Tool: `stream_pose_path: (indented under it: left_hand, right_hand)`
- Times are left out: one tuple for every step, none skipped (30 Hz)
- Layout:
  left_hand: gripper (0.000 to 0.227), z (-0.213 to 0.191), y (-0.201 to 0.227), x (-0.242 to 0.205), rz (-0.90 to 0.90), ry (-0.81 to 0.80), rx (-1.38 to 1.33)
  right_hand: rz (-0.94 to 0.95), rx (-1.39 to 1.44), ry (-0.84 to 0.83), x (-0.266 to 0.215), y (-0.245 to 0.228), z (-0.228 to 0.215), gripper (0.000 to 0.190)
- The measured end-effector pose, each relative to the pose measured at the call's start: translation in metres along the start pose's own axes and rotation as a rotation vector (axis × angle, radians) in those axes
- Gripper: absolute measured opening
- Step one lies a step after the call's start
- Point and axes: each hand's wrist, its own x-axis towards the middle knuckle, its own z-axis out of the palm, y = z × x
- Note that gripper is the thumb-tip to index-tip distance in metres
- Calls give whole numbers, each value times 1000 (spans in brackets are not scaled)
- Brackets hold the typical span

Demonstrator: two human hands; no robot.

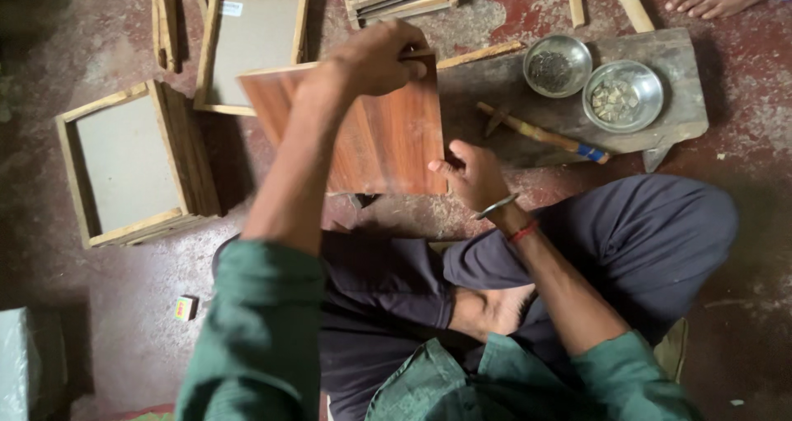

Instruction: The person sits on the floor and uses a hammer to drive nails into wooden frames, securing mesh or backing material. They repeatedly pick up frames, position them on a workbench, and hammer nails along the edges.

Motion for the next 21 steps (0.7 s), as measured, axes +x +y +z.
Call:
stream_pose_path:
  left_hand:
    - [19,11,-2,15,14,3,-16]
    - [21,22,-7,27,29,5,-32]
    - [29,36,-15,34,69,162,12]
    - [39,53,-24,37,109,319,56]
    - [50,71,-33,38,153,469,99]
    - [54,88,-40,36,152,465,93]
    - [58,100,-47,33,152,464,91]
    - [62,111,-51,29,153,462,90]
    - [70,120,-54,22,120,402,100]
    - [78,127,-56,13,88,342,112]
    - [86,134,-56,3,50,281,121]
    - [91,139,-56,-7,-17,199,94]
    - [96,141,-54,-15,-86,124,67]
    - [102,142,-53,-21,-155,50,41]
    - [99,142,-52,-26,-144,82,36]
    - [97,143,-52,-30,-134,114,31]
    - [94,142,-54,-32,-116,144,31]
    - [94,141,-58,-31,-127,141,14]
    - [94,140,-65,-29,-138,138,-3]
    - [93,140,-75,-28,-148,136,-20]
    - [86,138,-90,-28,-196,171,18]
  right_hand:
    - [12,54,0,2,8,4,61]
    - [57,89,-20,6,17,8,59]
    - [107,126,-43,8,26,13,57]
    - [158,163,-65,11,36,16,56]
    - [224,116,-111,12,46,20,57]
    - [290,69,-157,16,55,24,58]
    - [353,24,-201,20,62,25,59]
    - [347,81,-141,21,67,26,55]
    - [335,137,-84,23,69,26,53]
    - [323,192,-26,24,69,26,55]
    - [414,244,-90,23,66,25,52]
    - [504,296,-157,21,62,25,49]
    - [585,346,-225,22,58,22,47]
    - [607,405,-199,21,52,20,47]
    - [628,462,-177,19,46,18,47]
    - [648,519,-156,17,40,16,47]
    - [644,540,-144,17,35,15,47]
    - [640,562,-133,15,30,15,47]
    - [637,582,-120,14,27,14,47]
    - [631,568,-112,12,24,14,47]
    - [618,552,-100,12,22,14,46]
